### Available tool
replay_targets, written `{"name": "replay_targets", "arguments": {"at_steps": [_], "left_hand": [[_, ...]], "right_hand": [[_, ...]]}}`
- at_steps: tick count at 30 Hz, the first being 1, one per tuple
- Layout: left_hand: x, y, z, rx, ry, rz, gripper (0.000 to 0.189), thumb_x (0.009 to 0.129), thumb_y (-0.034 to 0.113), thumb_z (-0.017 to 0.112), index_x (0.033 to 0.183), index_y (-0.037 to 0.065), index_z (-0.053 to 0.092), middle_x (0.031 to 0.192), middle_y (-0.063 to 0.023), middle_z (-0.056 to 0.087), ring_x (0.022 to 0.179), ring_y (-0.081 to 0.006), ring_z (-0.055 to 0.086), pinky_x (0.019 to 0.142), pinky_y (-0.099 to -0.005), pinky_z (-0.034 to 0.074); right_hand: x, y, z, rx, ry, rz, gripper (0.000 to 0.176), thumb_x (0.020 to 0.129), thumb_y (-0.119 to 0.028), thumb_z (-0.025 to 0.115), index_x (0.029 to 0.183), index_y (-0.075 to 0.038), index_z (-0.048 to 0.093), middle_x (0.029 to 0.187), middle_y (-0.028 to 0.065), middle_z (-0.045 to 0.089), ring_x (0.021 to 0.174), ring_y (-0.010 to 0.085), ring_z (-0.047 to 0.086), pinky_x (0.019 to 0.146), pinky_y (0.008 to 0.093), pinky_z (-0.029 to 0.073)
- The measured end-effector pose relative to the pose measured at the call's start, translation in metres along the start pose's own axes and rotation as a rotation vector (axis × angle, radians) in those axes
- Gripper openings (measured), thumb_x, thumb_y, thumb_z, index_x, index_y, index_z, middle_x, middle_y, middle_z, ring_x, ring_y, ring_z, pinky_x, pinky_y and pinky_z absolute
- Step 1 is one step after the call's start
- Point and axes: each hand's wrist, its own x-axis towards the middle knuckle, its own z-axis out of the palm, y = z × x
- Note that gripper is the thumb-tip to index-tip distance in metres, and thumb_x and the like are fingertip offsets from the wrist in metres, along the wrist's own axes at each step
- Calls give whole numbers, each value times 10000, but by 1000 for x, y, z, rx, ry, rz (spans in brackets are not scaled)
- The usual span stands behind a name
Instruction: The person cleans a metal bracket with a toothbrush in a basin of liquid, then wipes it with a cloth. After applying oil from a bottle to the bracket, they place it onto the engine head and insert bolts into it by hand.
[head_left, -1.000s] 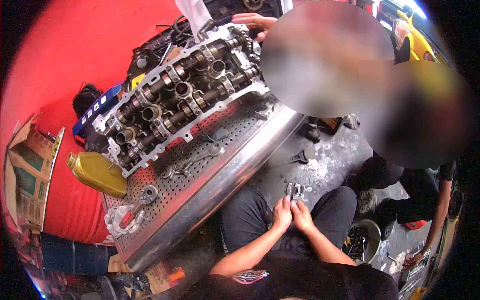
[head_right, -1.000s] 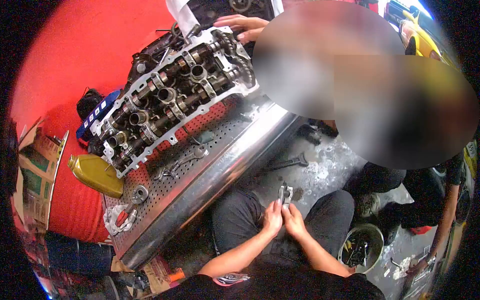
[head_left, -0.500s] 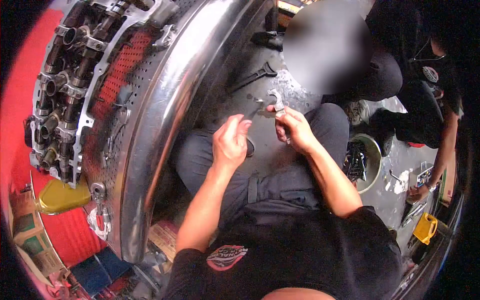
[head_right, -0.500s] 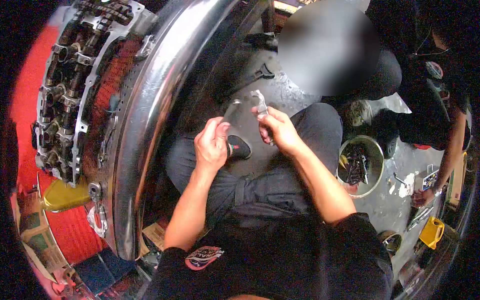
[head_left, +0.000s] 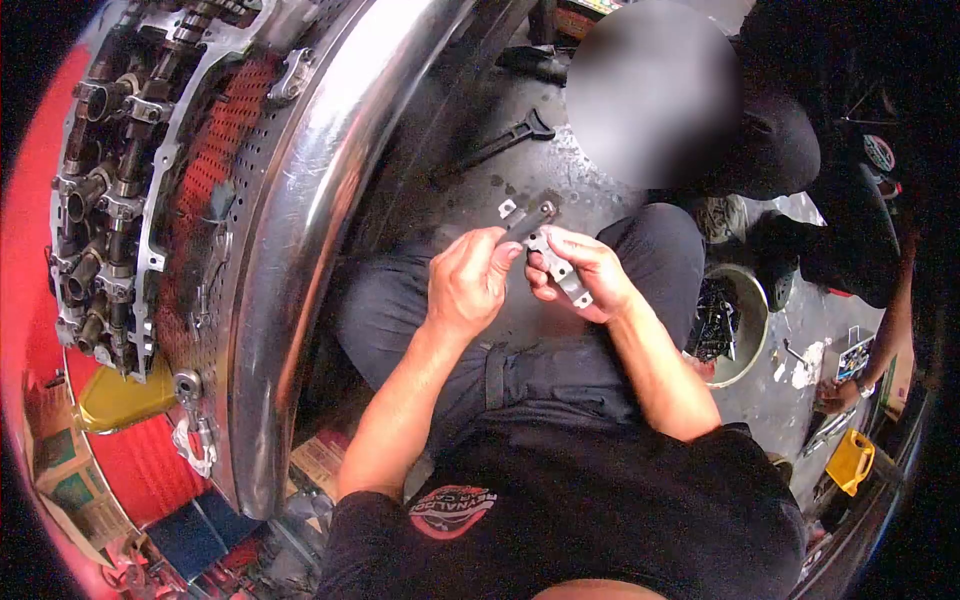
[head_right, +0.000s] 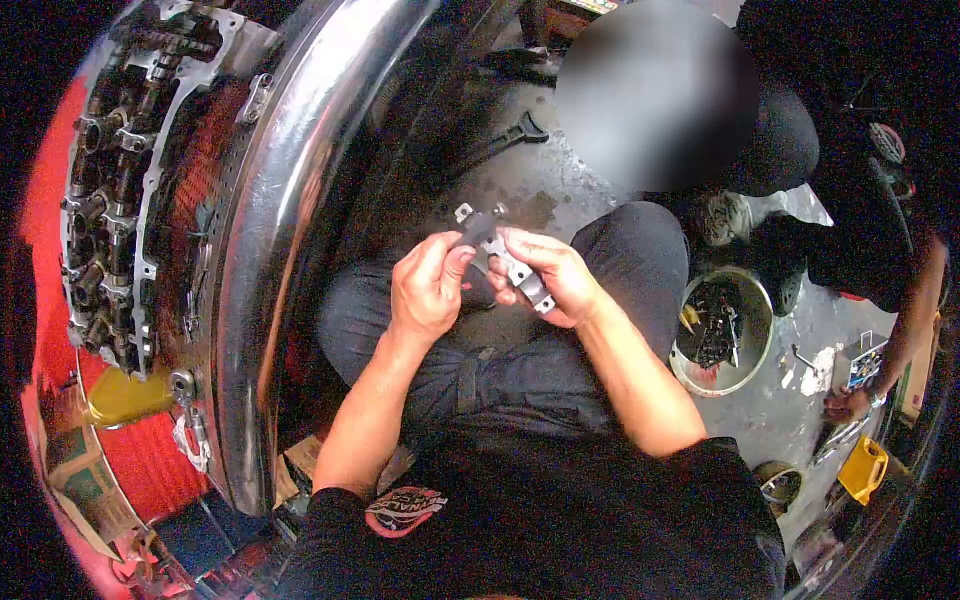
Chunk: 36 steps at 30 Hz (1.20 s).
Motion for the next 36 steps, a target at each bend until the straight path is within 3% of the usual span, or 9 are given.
{"name": "replay_targets", "arguments": {"at_steps": [9, 16, 19, 20, 24, 27, 33, 34, 36], "left_hand": [[9, -5, -11, 358, -23, 114, 234, 894, 253, 647, 830, 35, 588, 736, -130, 639, 627, -334, 619, 568, -432, 485], [-2, -1, -22, -542, -432, -681, 383, 994, 322, 508, 771, 25, 604, 532, -8, 486, 508, -88, 458, 494, -290, 388], [-1, -1, -22, -420, -395, -609, 368, 988, 298, 519, 744, 31, 592, 520, -45, 512, 479, -144, 506, 498, -319, 409], [-7, -14, -7, -146, -216, -302, 299, 949, 242, 573, 725, 45, 558, 548, -86, 548, 483, -225, 564, 502, -349, 449], [2, -15, -3, 379, -39, 202, 212, 852, 167, 661, 741, 65, 513, 636, -113, 592, 575, -282, 621, 515, -395, 500], [-7, -21, 12, 279, 5, 122, 236, 901, 210, 619, 746, 58, 527, 613, -120, 582, 532, -288, 586, 495, -371, 480], [-5, -6, -20, -792, -559, -836, 411, 1000, 365, 490, 794, 21, 578, 534, -3, 474, 436, -124, 442, 436, -281, 363], [-6, -4, -20, -837, -541, -850, 433, 999, 388, 496, 796, 16, 584, 561, 32, 446, 473, -64, 417, 438, -268, 343], [-11, -6, -8, -685, -446, -732, 405, 996, 363, 503, 788, 23, 574, 553, -7, 493, 448, -123, 464, 440, -311, 374]], "right_hand": [[2, 3, 23, -210, 83, 9, 175, 960, -170, 572, 1093, -74, 511, 783, 32, 492, 531, 86, 411, 400, 214, 315], [-6, 0, 26, -360, 72, 37, 182, 936, -179, 616, 993, -21, 547, 619, -3, 441, 423, 50, 324, 368, 214, 274], [-5, 1, 29, -375, 100, 59, 183, 939, -185, 613, 1010, -26, 555, 637, -3, 449, 430, 50, 331, 371, 212, 276], [-2, 6, 25, -358, 123, 36, 176, 943, -180, 608, 1019, -31, 555, 649, -3, 454, 434, 50, 334, 372, 211, 278], [0, 12, 20, -295, 211, -6, 131, 955, -162, 592, 995, -52, 534, 699, 1, 473, 452, 58, 357, 380, 220, 295], [-2, 9, 16, -310, 233, 20, 130, 953, -151, 593, 1002, -49, 527, 723, 6, 482, 458, 60, 363, 381, 221, 297], [-10, -5, 18, -413, 118, 107, 176, 933, -174, 629, 1007, -28, 564, 680, 3, 472, 434, 55, 351, 379, 221, 285], [-11, -5, 19, -405, 111, 104, 183, 928, -177, 635, 1007, -25, 568, 674, 2, 470, 431, 54, 349, 378, 221, 283], [-12, -4, 14, -425, 117, 91, 175, 929, -172, 636, 997, -27, 565, 675, 3, 470, 435, 52, 349, 377, 219, 283]]}}
